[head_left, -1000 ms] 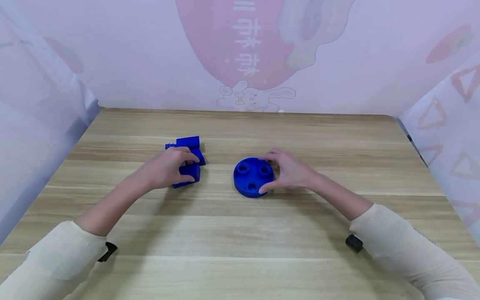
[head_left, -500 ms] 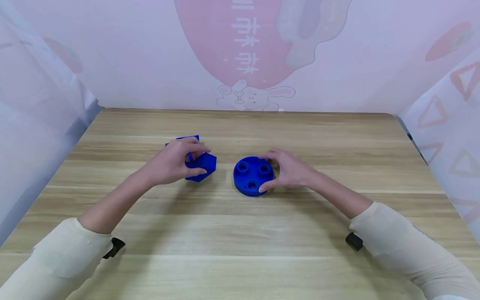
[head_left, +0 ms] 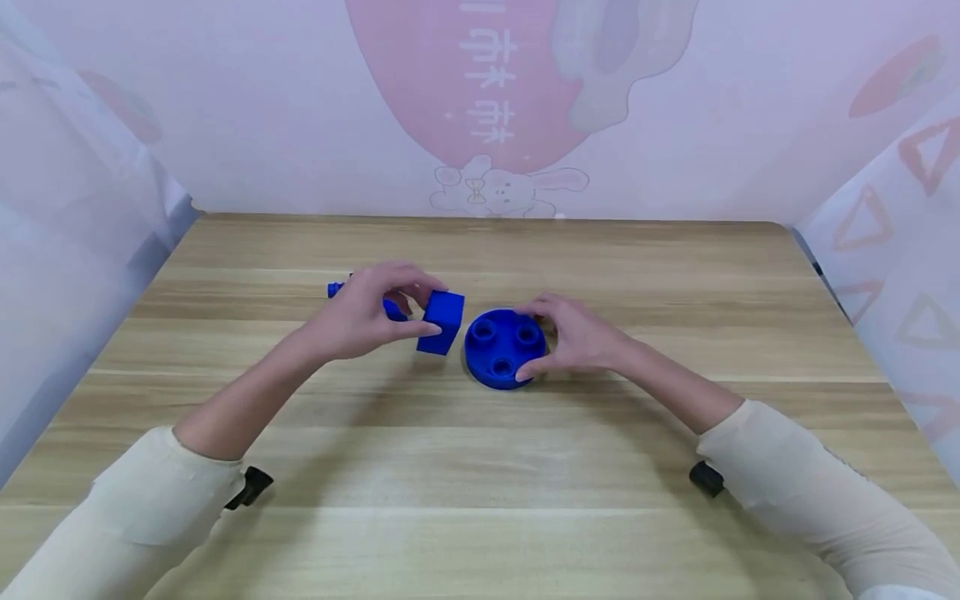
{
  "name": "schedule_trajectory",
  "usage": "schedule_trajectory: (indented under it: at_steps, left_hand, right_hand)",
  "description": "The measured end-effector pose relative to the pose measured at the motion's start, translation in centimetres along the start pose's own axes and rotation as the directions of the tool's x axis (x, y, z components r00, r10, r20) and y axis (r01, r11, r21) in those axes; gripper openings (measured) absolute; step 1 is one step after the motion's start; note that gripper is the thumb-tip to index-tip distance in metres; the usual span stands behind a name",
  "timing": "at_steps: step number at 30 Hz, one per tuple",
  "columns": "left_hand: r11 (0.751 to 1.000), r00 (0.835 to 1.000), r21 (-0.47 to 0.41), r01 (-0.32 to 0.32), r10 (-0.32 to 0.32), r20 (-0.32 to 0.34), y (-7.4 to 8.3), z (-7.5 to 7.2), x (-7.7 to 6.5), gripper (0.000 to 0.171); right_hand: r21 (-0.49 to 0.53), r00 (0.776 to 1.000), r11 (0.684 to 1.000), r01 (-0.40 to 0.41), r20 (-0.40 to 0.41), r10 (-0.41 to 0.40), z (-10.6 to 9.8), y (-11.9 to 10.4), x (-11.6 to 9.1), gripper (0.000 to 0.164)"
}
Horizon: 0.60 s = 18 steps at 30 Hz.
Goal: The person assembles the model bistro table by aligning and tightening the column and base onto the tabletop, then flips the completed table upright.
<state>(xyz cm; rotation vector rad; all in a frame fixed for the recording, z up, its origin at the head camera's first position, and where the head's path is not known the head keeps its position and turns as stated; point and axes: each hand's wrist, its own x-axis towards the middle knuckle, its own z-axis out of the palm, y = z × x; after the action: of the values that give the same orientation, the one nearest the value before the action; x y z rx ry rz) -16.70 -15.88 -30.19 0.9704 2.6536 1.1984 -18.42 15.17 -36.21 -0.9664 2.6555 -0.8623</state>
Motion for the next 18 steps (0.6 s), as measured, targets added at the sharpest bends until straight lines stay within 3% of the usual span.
schedule_trajectory:
  at_steps: [8,18]
  left_hand:
    - [0.987,1.0,-0.159,0.007,-0.005,0.015,0.9,1.1,0.9,0.044]
    - [0.947,0.998,-0.316,0.061,-0.052,0.039,1.8,2.3,1.6,0.043]
  right_hand:
    - [0.005,1.0,1.0,-0.014,0.011,0.014,0.1,0.0,0.0,0.09]
    - [0.035,1.0,0.999,-0.022,0.02,0.022,0.1,-0.1,-0.2,0.09]
